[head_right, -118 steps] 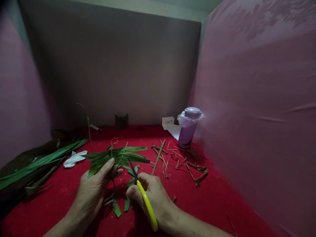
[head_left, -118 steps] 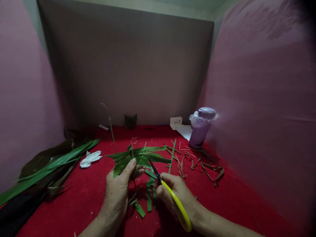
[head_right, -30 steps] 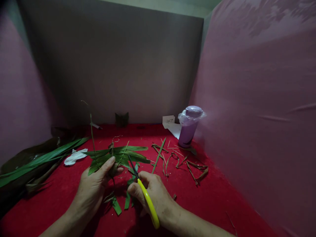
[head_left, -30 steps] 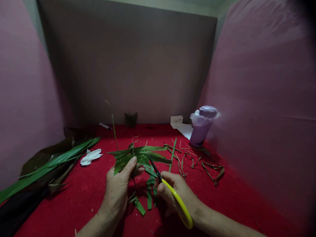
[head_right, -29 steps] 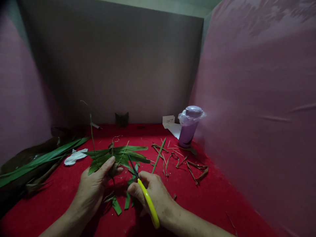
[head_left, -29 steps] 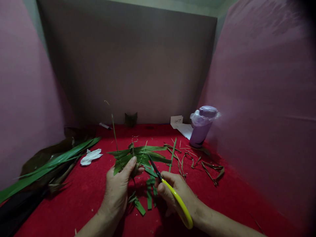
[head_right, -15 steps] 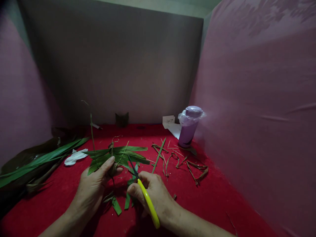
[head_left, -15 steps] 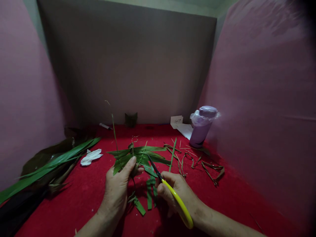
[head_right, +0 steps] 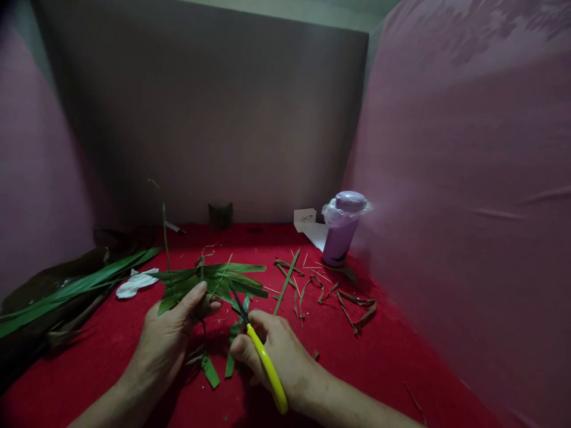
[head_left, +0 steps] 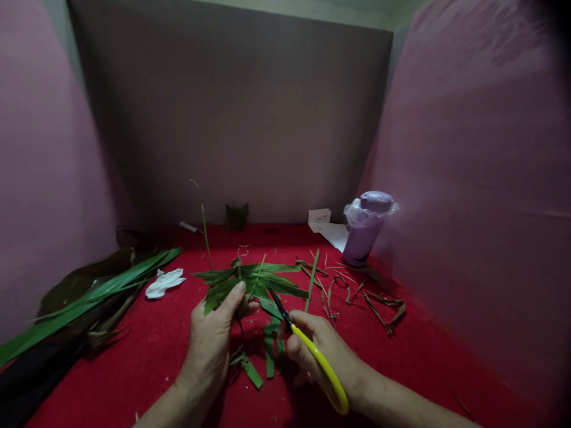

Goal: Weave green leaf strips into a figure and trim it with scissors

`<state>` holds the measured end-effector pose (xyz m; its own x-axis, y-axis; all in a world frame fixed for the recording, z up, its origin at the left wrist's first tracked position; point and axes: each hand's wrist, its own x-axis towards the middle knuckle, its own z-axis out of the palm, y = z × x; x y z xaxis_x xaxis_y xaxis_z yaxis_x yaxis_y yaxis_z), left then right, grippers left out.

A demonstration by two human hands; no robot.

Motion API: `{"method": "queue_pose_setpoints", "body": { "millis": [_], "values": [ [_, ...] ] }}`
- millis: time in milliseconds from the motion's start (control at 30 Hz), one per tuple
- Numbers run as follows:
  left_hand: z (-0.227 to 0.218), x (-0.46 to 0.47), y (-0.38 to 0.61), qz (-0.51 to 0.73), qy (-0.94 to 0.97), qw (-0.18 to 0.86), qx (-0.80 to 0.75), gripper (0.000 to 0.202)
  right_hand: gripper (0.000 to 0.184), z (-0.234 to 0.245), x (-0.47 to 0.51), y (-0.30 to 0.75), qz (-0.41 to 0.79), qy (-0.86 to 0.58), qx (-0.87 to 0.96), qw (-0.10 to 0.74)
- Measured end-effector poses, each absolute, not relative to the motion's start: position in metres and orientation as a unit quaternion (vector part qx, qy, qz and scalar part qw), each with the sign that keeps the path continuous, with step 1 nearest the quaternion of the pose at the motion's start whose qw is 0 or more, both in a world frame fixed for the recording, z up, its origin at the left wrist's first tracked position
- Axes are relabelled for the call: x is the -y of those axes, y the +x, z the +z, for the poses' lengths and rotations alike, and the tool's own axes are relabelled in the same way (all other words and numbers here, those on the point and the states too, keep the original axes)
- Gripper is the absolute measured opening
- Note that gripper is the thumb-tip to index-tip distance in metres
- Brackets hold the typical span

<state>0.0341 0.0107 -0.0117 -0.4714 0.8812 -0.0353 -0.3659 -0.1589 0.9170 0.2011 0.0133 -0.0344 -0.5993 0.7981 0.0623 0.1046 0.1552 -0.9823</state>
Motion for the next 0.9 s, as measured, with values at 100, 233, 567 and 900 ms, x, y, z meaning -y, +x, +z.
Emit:
{"method": "queue_pose_setpoints", "body": {
  "millis": [100,233,567,900],
  "values": [
    [-0.0114,-0.0101,0.0344,0.713,0.267,0.437,-0.479,0.016,0.047,-0.0344,-0.0130,0.2016,0.557,-0.332,0.699,0.300],
    [-0.0106,-0.0094,0.0344,0.709,0.265,0.443,-0.480,0.016,0.047,-0.0381,-0.0140,0.2014,0.549,-0.344,0.701,0.297],
    [-0.0115,-0.0110,0.0342,0.711,0.267,0.440,-0.480,0.016,0.052,-0.0393,-0.0149,0.2010,0.549,-0.347,0.700,0.297],
    [-0.0109,-0.0088,0.0340,0.706,0.270,0.447,-0.478,0.016,0.050,-0.0384,-0.0145,0.2015,0.527,-0.358,0.713,0.291]
  ]
}}
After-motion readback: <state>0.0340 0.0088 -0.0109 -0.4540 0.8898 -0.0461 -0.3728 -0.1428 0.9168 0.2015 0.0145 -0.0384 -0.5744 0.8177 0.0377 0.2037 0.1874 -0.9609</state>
